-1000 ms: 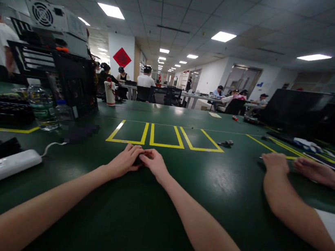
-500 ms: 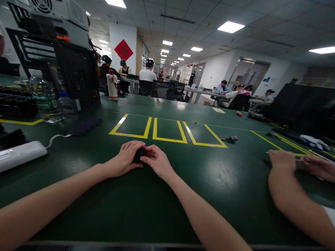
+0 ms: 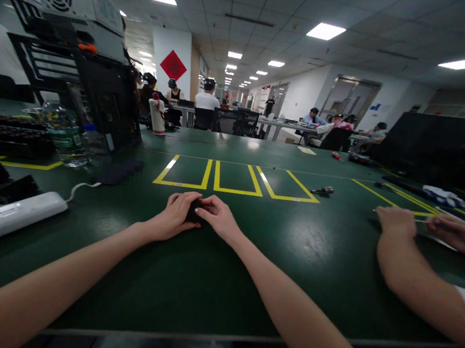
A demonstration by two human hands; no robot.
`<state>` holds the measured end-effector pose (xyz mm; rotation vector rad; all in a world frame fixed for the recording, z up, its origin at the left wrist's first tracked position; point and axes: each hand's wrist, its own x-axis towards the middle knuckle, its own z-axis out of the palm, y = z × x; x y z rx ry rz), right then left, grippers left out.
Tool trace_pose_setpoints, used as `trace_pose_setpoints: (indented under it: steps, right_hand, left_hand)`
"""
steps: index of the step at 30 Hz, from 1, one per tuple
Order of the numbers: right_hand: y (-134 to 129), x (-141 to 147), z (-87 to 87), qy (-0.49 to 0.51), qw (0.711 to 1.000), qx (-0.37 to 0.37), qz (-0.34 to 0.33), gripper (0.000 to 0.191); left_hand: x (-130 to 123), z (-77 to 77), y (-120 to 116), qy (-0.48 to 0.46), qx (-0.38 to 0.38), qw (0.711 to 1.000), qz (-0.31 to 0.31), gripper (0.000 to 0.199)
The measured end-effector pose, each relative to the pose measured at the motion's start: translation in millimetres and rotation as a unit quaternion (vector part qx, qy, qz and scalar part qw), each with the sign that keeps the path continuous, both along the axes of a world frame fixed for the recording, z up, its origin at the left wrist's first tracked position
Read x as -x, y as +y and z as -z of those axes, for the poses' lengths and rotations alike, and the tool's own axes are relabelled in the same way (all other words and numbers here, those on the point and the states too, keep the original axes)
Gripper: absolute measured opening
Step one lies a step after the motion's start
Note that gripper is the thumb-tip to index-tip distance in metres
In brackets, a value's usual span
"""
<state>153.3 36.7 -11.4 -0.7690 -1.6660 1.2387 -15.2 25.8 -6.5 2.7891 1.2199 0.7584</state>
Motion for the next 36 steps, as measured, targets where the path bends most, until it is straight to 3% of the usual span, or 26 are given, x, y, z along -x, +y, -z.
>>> trace_pose_setpoints:
  steps: [11,16,24,31,36]
  right_hand:
    - [-0.1,-1.4,-0.2,-0.008,1.0,0.025,0.015,0.037]
    - [1.8,-2.9,1.7,0.001,0.999,0.051,-0.012,0.033]
    - [5.3,-0.7,4.3,0.001,1.0,0.011,0.014,0.023]
    - [4.6,-1.4,2.9,-0.053,0.998,-0.01,0.018,0.03]
    - [4.7,-3.0,3.3,-0.043,0.999,-0.012,-0.022,0.028]
  left_hand:
    - [-1.6,1.5,3.1,-0.011,0.004,1.0,0.0,0.055]
    - [-0.6,2.7,3.2,-0.016,-0.005,1.0,0.009,0.056]
    - [0.2,6.3,5.7,-0.028,-0.029,0.999,0.022,0.058]
    - [0.0,5.7,4.2,-0.026,-0.033,0.999,0.02,0.057]
    - [0.2,5.8,3.6,-0.024,-0.031,0.999,0.02,0.057]
